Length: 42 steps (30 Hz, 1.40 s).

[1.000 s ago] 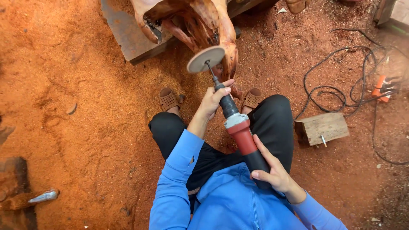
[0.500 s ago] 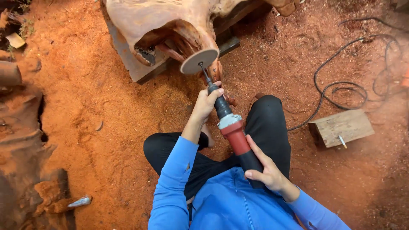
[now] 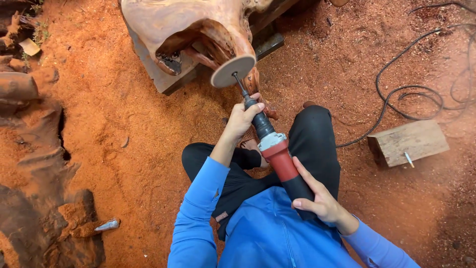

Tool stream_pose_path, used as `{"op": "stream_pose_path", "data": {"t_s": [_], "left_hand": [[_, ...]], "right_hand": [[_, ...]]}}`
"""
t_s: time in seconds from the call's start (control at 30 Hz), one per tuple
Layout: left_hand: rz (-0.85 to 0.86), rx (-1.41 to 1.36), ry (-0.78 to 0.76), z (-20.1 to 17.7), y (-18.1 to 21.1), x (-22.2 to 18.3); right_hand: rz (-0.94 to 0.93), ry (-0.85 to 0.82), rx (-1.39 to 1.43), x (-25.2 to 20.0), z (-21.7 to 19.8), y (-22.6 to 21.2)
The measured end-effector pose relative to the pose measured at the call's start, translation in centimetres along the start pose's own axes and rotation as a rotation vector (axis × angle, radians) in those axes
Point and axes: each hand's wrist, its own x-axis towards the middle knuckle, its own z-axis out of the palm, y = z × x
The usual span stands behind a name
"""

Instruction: Polishing a large, irregular wood sculpture using a handheld power sander in a workshop environment.

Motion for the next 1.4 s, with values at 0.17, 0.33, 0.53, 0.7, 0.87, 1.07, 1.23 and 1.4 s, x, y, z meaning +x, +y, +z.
{"op": "stream_pose_path", "data": {"t_s": [0.17,0.33,0.53,0.7,0.87,1.07,1.23,1.4], "left_hand": [[0.007,-0.020,0.051,1.1,0.4,0.5],[-0.010,-0.019,0.023,1.7,2.3,-0.9],[-0.132,-0.037,0.018,3.4,2.1,-0.4],[0.098,-0.061,0.074,3.4,-1.2,-0.7],[0.076,-0.156,0.054,3.8,-2.3,-1.7],[0.108,-0.288,0.059,3.9,-3.2,-1.9],[0.160,-0.227,0.020,3.0,-3.1,-2.3],[0.159,-0.361,0.039,3.9,-4.7,-2.7]], "right_hand": [[-0.012,-0.033,0.016,1.1,-0.2,-1.0],[0.013,-0.018,-0.034,0.3,-1.7,-0.5],[0.240,-0.018,-0.151,-1.5,-1.7,-2.5],[0.032,-0.028,-0.089,-0.8,-3.3,-1.4],[0.061,-0.054,-0.192,-1.8,-5.9,-0.3],[0.038,-0.094,-0.325,-1.4,-6.2,-0.6],[0.094,-0.110,-0.321,-2.5,-6.3,-1.3],[0.058,-0.119,-0.387,-2.2,-6.6,-0.7]]}}
